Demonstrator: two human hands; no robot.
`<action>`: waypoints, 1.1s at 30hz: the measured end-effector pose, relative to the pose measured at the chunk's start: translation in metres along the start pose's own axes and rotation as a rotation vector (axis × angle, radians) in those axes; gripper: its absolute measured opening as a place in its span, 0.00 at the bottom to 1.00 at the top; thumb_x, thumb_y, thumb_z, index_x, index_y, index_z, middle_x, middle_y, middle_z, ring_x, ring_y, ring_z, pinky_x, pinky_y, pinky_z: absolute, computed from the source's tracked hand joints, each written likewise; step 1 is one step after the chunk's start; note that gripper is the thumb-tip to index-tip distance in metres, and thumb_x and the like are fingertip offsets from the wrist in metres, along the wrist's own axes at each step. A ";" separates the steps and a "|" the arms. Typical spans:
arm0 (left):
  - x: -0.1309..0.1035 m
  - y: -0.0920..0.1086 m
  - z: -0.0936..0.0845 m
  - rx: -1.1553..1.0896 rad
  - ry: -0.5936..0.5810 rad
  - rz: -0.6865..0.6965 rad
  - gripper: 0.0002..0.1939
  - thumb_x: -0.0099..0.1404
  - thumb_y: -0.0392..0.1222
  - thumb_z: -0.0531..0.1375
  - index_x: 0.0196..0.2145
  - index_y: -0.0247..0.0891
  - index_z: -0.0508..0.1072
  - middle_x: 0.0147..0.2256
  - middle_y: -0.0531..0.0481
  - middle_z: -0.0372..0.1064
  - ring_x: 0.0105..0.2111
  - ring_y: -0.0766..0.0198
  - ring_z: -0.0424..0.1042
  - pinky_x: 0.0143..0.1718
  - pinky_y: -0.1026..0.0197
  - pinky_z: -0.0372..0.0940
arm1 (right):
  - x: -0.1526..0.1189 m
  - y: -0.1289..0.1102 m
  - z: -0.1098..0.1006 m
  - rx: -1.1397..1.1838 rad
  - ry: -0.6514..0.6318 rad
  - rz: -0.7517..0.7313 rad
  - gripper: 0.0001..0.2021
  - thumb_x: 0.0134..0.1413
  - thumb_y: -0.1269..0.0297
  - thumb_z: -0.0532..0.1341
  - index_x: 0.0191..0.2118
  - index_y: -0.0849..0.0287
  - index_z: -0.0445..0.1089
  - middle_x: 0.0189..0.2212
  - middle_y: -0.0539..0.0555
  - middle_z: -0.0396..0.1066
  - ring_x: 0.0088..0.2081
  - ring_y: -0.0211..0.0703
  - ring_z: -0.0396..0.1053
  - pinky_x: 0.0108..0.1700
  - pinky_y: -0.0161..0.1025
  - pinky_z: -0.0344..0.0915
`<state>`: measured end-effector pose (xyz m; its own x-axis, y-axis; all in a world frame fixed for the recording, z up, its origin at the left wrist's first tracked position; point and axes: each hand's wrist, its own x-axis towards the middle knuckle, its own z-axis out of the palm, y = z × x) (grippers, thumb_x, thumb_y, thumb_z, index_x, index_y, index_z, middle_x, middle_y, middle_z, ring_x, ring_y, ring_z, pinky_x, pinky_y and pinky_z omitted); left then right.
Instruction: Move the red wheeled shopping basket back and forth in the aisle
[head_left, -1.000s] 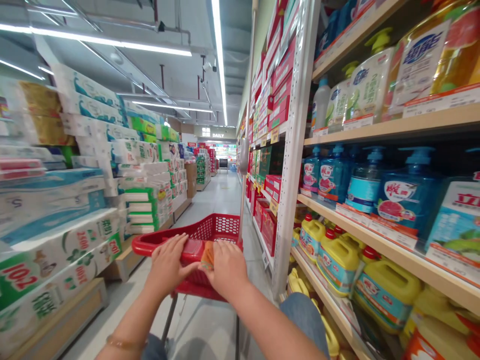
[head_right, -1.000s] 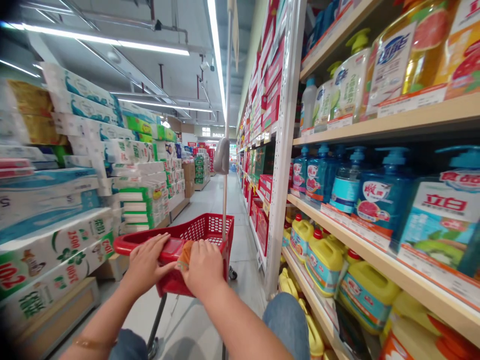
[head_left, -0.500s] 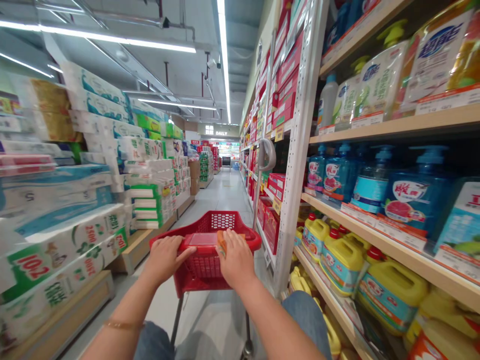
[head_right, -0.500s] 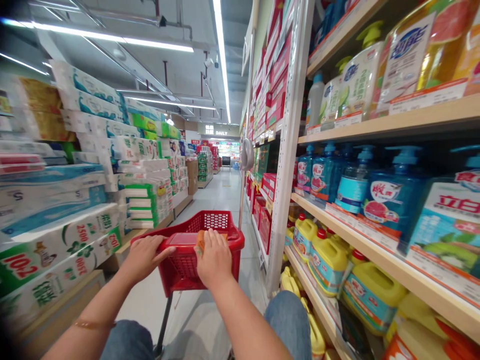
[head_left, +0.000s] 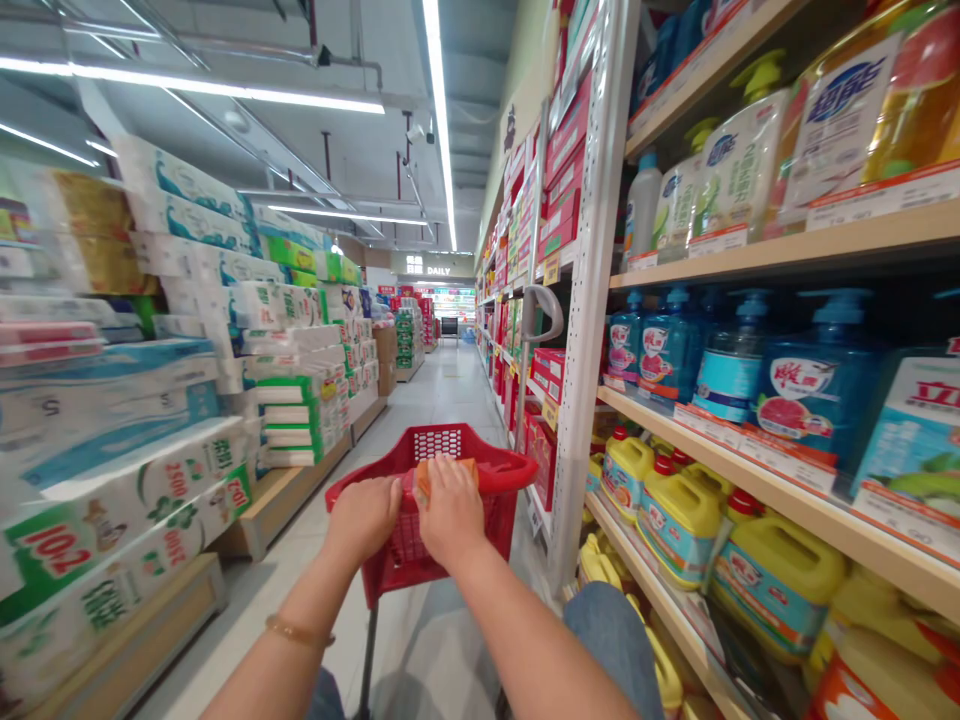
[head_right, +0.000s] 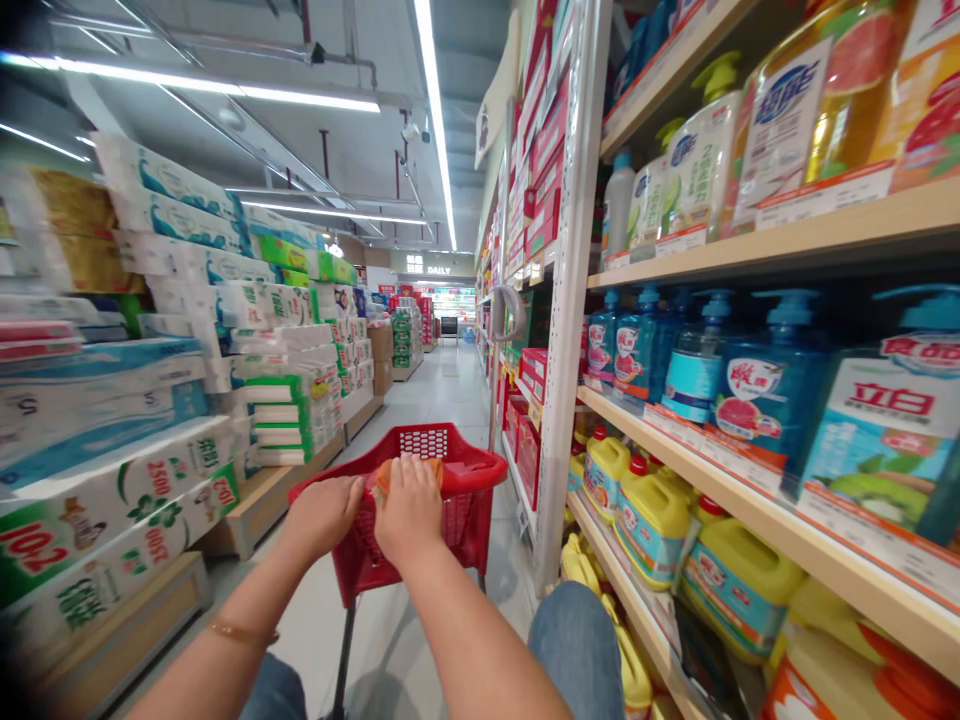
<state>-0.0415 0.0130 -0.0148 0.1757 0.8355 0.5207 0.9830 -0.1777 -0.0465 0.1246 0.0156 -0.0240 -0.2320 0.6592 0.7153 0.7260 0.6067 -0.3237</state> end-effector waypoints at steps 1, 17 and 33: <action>0.001 -0.001 0.000 0.005 -0.013 -0.005 0.28 0.71 0.46 0.37 0.36 0.35 0.75 0.35 0.40 0.77 0.38 0.53 0.75 0.39 0.55 0.63 | 0.000 0.003 -0.002 0.010 -0.005 -0.019 0.24 0.61 0.61 0.54 0.60 0.66 0.61 0.60 0.62 0.61 0.62 0.50 0.55 0.65 0.48 0.47; 0.005 0.005 -0.013 0.050 -0.178 -0.022 0.30 0.70 0.51 0.38 0.36 0.38 0.77 0.35 0.40 0.78 0.36 0.52 0.76 0.32 0.57 0.63 | 0.005 0.009 -0.012 -0.016 -0.057 -0.044 0.23 0.63 0.57 0.53 0.59 0.63 0.63 0.59 0.59 0.63 0.62 0.46 0.56 0.64 0.44 0.47; -0.006 0.045 -0.009 0.109 -0.060 -0.046 0.26 0.70 0.44 0.39 0.33 0.36 0.75 0.28 0.39 0.76 0.27 0.50 0.75 0.28 0.55 0.61 | 0.004 0.008 -0.018 0.004 -0.065 -0.039 0.21 0.63 0.57 0.52 0.57 0.60 0.65 0.58 0.57 0.65 0.61 0.46 0.57 0.63 0.44 0.50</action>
<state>0.0015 -0.0049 -0.0119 0.1303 0.8718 0.4722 0.9895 -0.0841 -0.1178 0.1412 0.0152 -0.0121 -0.3013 0.6624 0.6859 0.7129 0.6342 -0.2993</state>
